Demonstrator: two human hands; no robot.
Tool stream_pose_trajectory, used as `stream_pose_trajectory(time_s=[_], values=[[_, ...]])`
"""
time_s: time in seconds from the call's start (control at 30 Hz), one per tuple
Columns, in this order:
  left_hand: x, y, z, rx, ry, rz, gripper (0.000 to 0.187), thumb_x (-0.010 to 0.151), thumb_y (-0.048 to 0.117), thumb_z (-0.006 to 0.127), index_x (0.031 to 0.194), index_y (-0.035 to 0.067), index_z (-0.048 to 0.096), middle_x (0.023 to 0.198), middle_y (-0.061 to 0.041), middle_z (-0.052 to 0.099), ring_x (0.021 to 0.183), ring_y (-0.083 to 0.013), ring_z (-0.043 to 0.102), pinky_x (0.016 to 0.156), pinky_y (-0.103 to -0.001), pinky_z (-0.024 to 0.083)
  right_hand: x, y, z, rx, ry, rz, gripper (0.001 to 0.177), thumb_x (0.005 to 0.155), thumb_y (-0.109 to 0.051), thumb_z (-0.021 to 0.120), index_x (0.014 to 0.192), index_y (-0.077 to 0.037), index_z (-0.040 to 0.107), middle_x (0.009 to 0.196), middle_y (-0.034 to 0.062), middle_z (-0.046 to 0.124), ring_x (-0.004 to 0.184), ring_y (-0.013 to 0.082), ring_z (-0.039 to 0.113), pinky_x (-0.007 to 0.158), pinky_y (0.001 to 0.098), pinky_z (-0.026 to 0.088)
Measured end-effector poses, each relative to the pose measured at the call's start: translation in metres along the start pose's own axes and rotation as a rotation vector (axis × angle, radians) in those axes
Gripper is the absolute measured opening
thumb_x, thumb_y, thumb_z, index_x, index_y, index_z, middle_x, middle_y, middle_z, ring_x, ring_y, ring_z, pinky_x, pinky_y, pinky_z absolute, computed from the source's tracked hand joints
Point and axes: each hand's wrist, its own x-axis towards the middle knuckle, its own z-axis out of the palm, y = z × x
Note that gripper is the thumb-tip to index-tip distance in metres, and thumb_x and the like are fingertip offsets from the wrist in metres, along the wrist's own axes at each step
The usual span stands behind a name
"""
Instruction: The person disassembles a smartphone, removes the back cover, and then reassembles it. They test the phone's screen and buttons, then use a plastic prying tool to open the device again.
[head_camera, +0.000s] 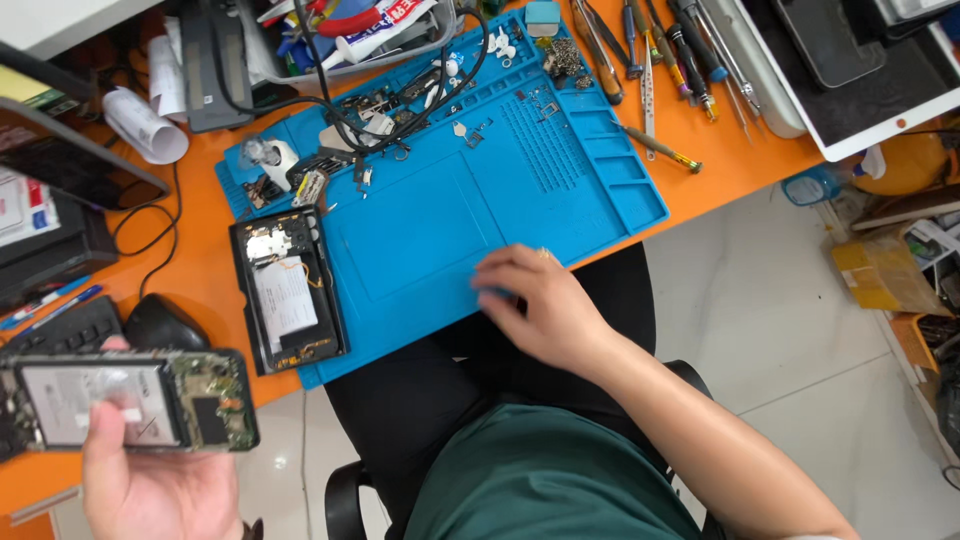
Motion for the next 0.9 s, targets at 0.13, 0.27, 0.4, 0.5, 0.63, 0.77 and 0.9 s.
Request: stream_pose_trajectory(time_s=[0.13,0.27,0.4,0.5,0.63,0.77,0.9], values=[[-0.013,-0.005,-0.015,-0.081,-0.063,-0.018,0.072,0.097,0.01,0.077,0.167,0.013,0.06,0.15,-0.007,0.076,0.147,-0.0212,0.071,0.127,-0.052,0.057,0.003,0.025,0.029,-0.192,0.061,-0.108,0.036,0.105,-0.002,0.052,0.135,0.0,0.071,0.138,0.0216,0.064,0.118,0.0458,0.063,0.094,0.0578,0.049],[0.006,-0.038,-0.067,0.52,-0.493,0.607,0.072,0.095,-0.007,0.076,0.16,0.006,0.048,0.155,-0.025,0.058,0.143,-0.0454,0.061,0.126,-0.064,0.054,0.009,0.027,0.034,-0.283,0.23,-0.4,0.027,0.083,0.002,0.058,0.099,-0.001,0.08,0.117,0.0218,0.071,0.093,0.0443,0.068,0.085,0.059,0.052],[0.021,-0.082,-0.072,0.607,-0.644,0.841,0.071,0.092,-0.016,0.08,0.152,0.004,0.05,0.152,-0.031,0.055,0.137,-0.0526,0.061,0.121,-0.062,0.053,0.016,0.038,0.047,-0.349,0.359,-0.392,0.008,0.085,-0.023,0.071,0.087,-0.018,0.078,0.099,0.0023,0.073,0.081,0.0317,0.075,0.077,0.0469,0.059],[-0.004,-0.06,-0.05,0.337,-0.331,0.156,0.064,0.085,0.015,0.087,0.145,0.023,0.068,0.143,0.0,0.074,0.13,-0.0147,0.074,0.114,-0.027,0.061,0.025,0.03,0.048,-0.447,0.173,-0.092,0.009,0.094,-0.031,0.074,0.093,-0.022,0.075,0.105,-0.0014,0.069,0.088,0.0303,0.078,0.081,0.0518,0.059],[-0.008,-0.056,-0.048,0.048,0.042,-0.502,0.062,0.077,0.044,0.098,0.138,0.038,0.089,0.133,0.026,0.097,0.122,0.0198,0.092,0.105,0.005,0.073,0.042,0.014,0.029,-0.289,-0.161,0.161,0.014,0.105,-0.025,0.071,0.094,-0.016,0.073,0.114,0.0109,0.063,0.093,0.0374,0.063,0.099,0.0582,0.046],[-0.009,-0.087,-0.037,0.273,0.061,-0.038,0.063,0.085,0.031,0.09,0.146,0.032,0.073,0.139,0.011,0.088,0.129,-0.0055,0.09,0.097,-0.024,0.084,0.034,0.005,0.016,-0.26,-0.229,0.124,0.025,0.112,-0.029,0.056,0.105,-0.011,0.071,0.115,0.015,0.063,0.095,0.0392,0.061,0.093,0.0569,0.047],[-0.005,-0.098,-0.048,0.242,-0.233,0.0,0.063,0.094,0.017,0.07,0.156,0.013,0.063,0.152,-0.007,0.071,0.14,-0.0155,0.073,0.119,-0.037,0.062,-0.028,-0.008,-0.007,-0.115,0.174,-0.163,0.013,0.106,-0.013,0.052,0.093,-0.01,0.054,0.086,0.0112,0.059,0.068,0.0318,0.052,0.068,0.0501,0.037]])
